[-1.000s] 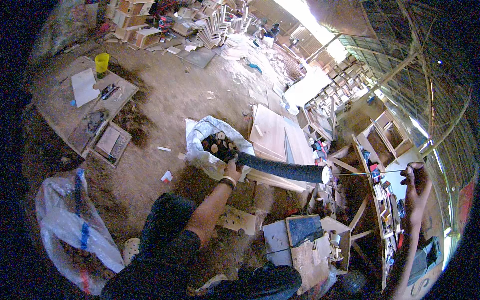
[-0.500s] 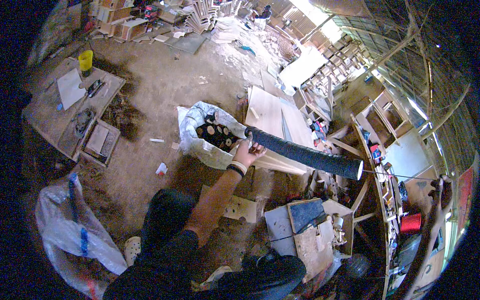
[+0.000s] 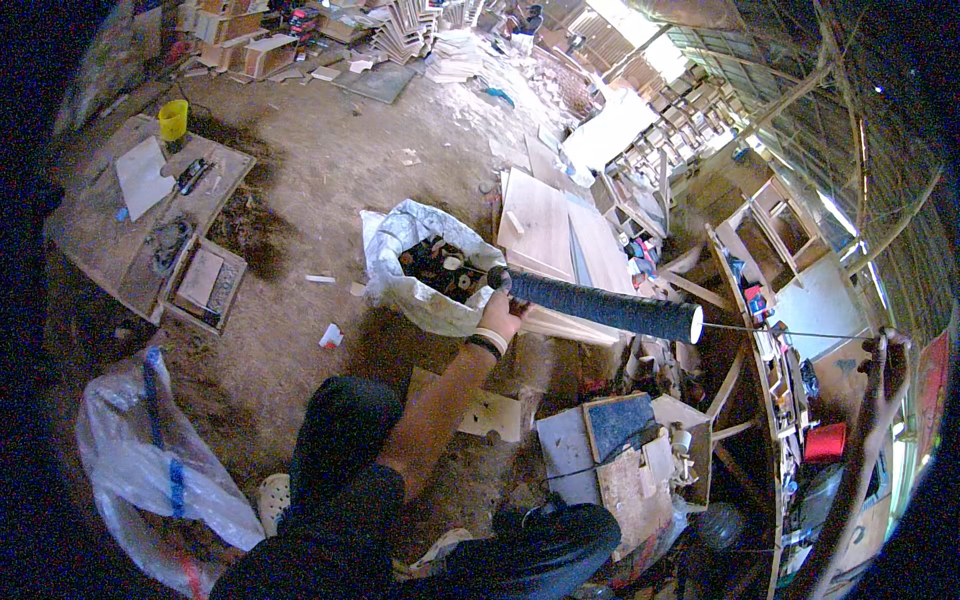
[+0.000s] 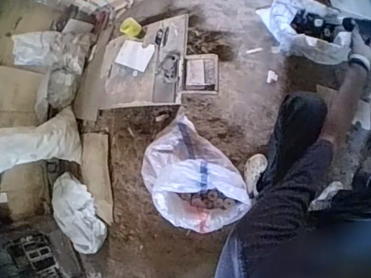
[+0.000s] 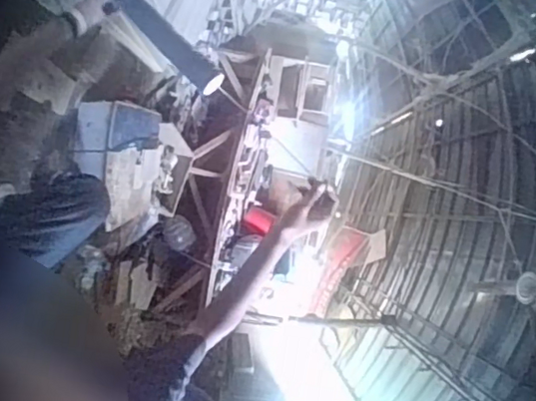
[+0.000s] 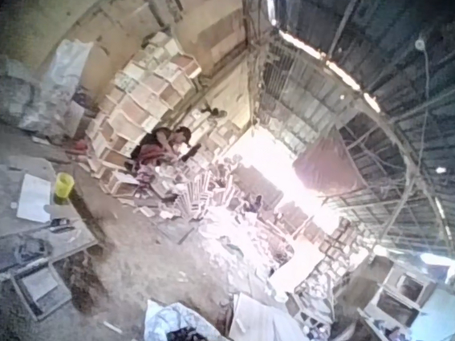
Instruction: The person threads small wooden discs onto a metal rod, then uses a brush to apply a dark coating to the assembled stack. The person repeats the threading and coating steps multiple times.
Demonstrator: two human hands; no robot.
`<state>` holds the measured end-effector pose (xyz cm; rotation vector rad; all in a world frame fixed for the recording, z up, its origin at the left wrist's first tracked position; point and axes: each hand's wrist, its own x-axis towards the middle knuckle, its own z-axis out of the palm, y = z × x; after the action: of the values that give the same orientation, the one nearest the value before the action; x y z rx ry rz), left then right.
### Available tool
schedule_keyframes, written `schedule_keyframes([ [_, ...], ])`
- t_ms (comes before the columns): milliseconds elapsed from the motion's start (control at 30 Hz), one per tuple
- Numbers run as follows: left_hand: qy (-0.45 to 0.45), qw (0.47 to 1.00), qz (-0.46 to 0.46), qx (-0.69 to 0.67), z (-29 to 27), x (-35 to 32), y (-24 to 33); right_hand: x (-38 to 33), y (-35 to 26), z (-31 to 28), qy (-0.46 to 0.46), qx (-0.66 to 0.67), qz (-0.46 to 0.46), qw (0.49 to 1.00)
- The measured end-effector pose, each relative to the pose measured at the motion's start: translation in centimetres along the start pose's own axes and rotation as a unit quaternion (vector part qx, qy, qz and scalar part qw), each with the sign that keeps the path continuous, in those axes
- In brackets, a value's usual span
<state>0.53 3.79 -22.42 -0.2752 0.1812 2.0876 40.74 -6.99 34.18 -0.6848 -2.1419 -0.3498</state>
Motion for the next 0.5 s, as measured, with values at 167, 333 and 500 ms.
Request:
schedule_keyframes([
  [167, 0.044, 0.991, -0.086, -0.097, 1.1, -0.7, 0.9, 0.1, -1.1, 0.6, 0.006, 0.000, -0.009, 1.000],
  [333, -0.041, 0.986, 0.093, 0.135, 1.3, -2.1, 1.4, 0.8, -2.1, -0.6, 0.015, -0.052, -0.010, 0.998],
  [500, 0.006, 0.966, -0.138, -0.218, 4.1, -1.9, 2.0, 1.1, -1.8, -3.0, 0.013, -0.056, 0.003, 0.998],
])
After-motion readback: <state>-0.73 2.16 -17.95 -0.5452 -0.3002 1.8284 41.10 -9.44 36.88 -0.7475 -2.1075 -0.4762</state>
